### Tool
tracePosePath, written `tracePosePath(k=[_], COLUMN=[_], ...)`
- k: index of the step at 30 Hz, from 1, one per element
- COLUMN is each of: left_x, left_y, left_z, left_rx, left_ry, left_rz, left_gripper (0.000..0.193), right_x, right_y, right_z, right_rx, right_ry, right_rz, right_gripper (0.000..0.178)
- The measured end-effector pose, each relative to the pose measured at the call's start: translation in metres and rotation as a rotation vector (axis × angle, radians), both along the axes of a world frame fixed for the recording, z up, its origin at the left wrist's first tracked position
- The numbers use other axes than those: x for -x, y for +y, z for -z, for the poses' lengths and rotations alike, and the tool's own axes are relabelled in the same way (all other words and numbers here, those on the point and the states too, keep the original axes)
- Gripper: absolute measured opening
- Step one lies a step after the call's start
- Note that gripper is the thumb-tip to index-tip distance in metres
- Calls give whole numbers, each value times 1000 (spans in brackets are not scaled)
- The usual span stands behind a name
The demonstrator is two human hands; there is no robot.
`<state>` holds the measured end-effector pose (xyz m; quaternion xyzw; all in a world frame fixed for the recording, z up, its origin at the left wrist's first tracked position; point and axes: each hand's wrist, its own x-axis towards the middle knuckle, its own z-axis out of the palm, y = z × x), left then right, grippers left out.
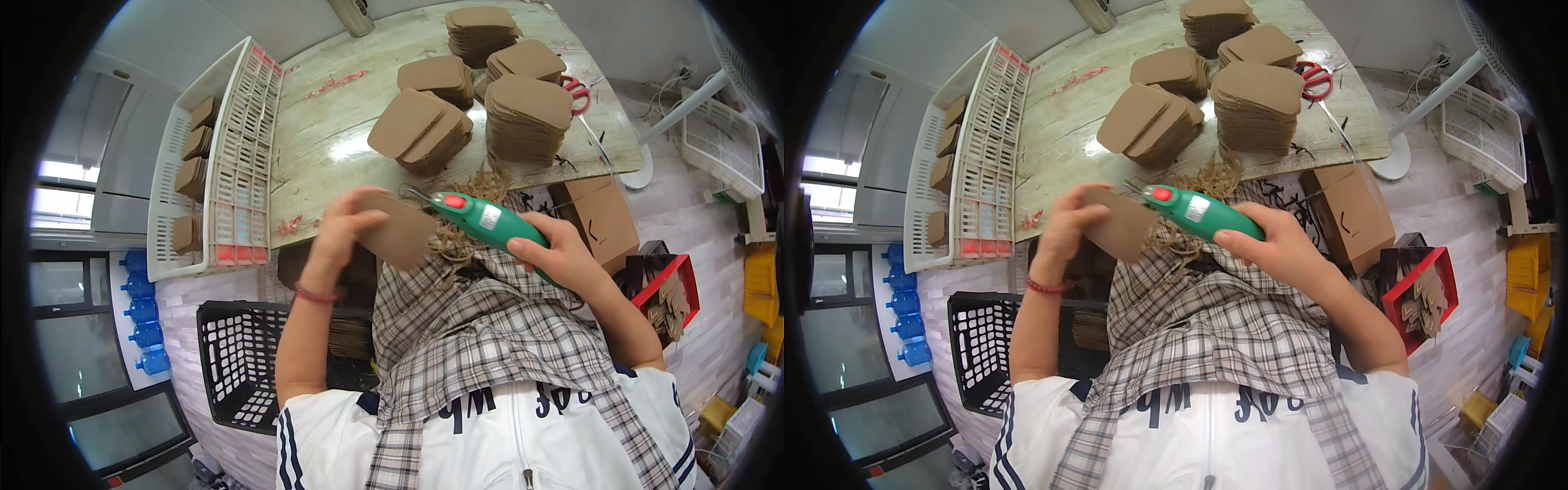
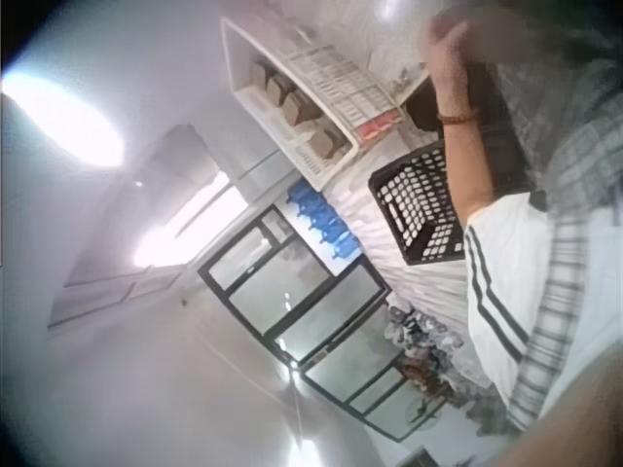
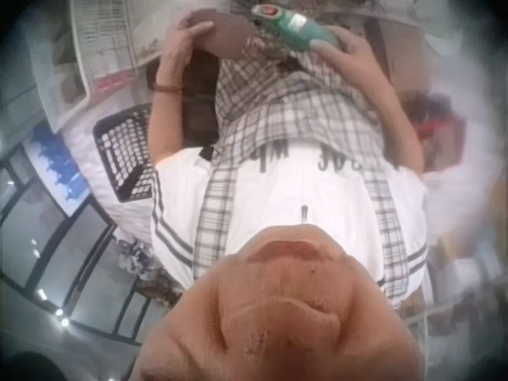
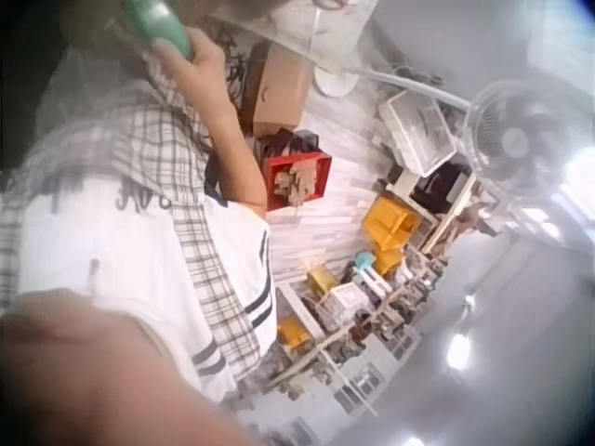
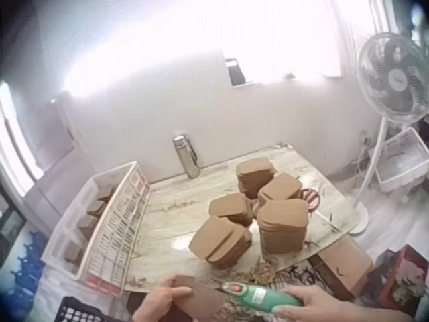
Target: The person uses a green rotary tool to smooth the edges of stacked brown cardboard pieces. They pick up each piece, run the tool along the perimeter, and place the finished piece into a black crate.
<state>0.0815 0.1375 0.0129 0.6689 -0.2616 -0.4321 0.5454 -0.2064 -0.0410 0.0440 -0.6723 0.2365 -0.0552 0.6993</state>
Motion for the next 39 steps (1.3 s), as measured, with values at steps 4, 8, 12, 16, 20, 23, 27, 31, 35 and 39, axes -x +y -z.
tracePosePath(k=[4,8,12,16,20,23,27,31,35,39], left_x=[-115,-129,-95,-73,-48,-33,-9,31,55,72], left_y=[55,30,-48,-93,-97,-92,-89,-97,-120,-135], left_z=[59,83,65,35,21,3,-23,-35,-22,-22], left_rx=[230,-588,-166,-101,-36,128,507,832,988,1058], left_ry=[29,-1166,-1394,-735,-911,-608,20,537,898,1067], left_rz=[-447,-539,-385,-102,-261,-267,-316,-422,-504,-535], left_gripper=[45,57,63,63,57,32,17,24,34,34], right_x=[12,18,22,20,20,17,14,6,0,2], right_y=[-4,-3,-3,-1,-2,-4,-7,-3,3,4], right_z=[21,29,32,32,32,24,11,-1,-19,-26], right_rx=[-44,47,47,90,113,71,88,130,130,115], right_ry=[32,47,69,91,54,35,0,-83,-158,-158], right_rz=[60,120,184,187,190,210,247,325,382,382], right_gripper=[33,33,32,34,34,33,31,30,30,31])
